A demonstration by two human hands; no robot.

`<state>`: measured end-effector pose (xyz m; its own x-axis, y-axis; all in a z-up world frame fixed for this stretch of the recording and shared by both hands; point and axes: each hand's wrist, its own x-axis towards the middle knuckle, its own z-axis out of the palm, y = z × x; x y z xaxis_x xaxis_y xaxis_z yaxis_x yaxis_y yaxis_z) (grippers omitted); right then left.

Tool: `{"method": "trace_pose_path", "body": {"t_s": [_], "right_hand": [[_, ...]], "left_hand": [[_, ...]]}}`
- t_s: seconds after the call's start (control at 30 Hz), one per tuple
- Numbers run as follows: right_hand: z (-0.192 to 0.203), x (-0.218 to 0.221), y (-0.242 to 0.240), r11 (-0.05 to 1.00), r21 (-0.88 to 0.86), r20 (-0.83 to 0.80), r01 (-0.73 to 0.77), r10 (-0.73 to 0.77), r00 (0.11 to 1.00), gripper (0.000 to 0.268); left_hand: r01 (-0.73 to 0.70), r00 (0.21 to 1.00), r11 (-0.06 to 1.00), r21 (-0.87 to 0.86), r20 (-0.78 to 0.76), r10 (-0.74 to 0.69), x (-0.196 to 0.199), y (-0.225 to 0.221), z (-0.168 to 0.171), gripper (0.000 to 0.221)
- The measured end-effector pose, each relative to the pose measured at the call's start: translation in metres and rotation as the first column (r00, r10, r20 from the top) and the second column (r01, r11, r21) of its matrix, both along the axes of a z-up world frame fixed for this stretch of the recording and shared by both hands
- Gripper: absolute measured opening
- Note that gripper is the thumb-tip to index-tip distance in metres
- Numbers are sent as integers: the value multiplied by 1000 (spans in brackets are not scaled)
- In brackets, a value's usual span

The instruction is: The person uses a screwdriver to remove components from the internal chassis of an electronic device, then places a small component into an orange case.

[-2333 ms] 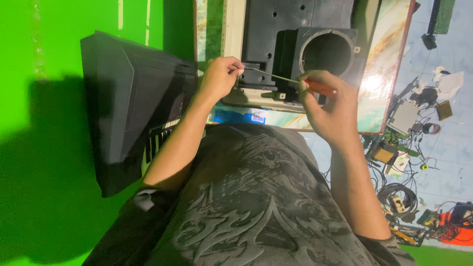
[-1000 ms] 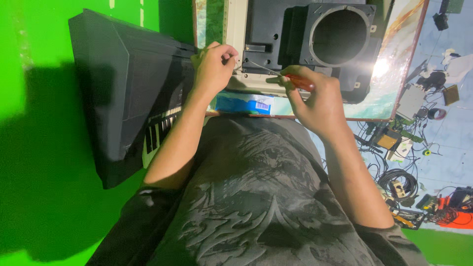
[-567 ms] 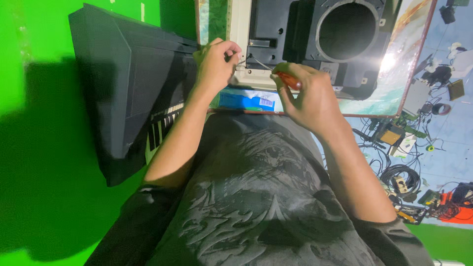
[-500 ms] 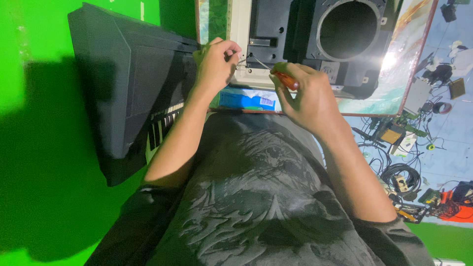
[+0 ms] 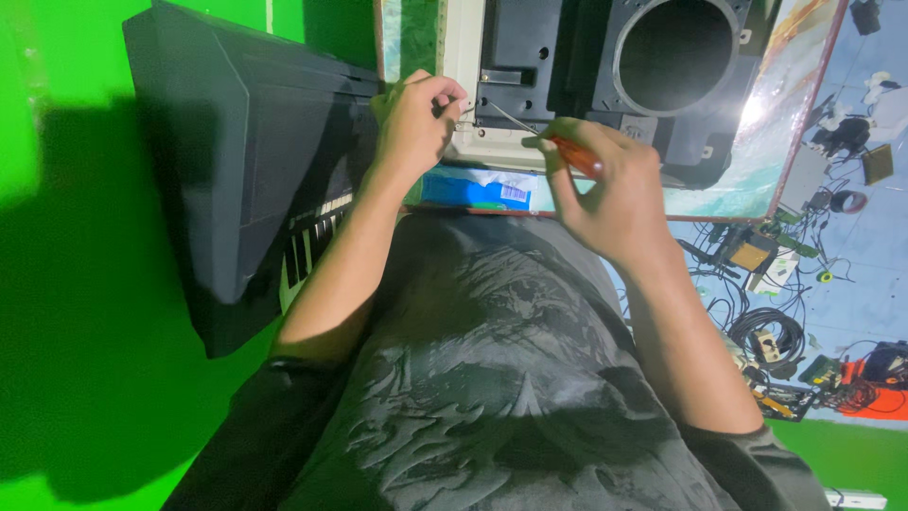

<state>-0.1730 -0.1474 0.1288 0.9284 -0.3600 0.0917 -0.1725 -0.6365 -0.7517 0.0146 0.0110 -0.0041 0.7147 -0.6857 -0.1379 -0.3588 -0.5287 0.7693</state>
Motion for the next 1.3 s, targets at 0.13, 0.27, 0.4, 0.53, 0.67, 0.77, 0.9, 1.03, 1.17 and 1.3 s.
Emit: {"method": "trace_pose_path", "body": {"t_s": [0.13,0.27,0.4,0.53,0.67,0.77,0.9,1.03,1.17,1.3], "right_hand": [[3,-8,-5,995,81,-47,62,-58,997,15],[4,-13,-9,997,70,-93,34,-28,995,21],[0,-17,-9,997,70,-113,10,-2,994,29],[-3,-16,-7,992,119,-108,47,-35,994,29],[-4,-20,-10,990,117,-100,80,-68,993,25],[-4,-21,-14,991,92,-105,92,-82,991,20],[-8,-18,-16,986,75,-93,147,-140,986,8],[-9,-12,-20,983,30,-25,183,-182,983,6],[-5,0,-23,952,176,3,249,-253,967,7],[-4,10,-29,961,153,44,232,-241,969,6]], "left_hand": [[0,1000,1000,-18,-22,-1,-1,2,-4,9],[-7,1000,1000,-23,-21,7,-2,1,-7,9],[-1,1000,1000,11,-11,1,-4,2,-7,7],[-8,999,1000,-17,-50,7,-2,2,-6,8],[32,997,999,-28,66,-30,2,3,-9,8],[42,994,999,16,101,-43,5,1,-10,8],[50,988,995,88,141,-62,9,-3,-9,7],[47,989,998,52,135,-53,19,-9,-8,8],[94,979,995,-16,184,-90,25,-16,-9,9],[131,973,990,-55,196,-118,30,-22,-12,9]]}}
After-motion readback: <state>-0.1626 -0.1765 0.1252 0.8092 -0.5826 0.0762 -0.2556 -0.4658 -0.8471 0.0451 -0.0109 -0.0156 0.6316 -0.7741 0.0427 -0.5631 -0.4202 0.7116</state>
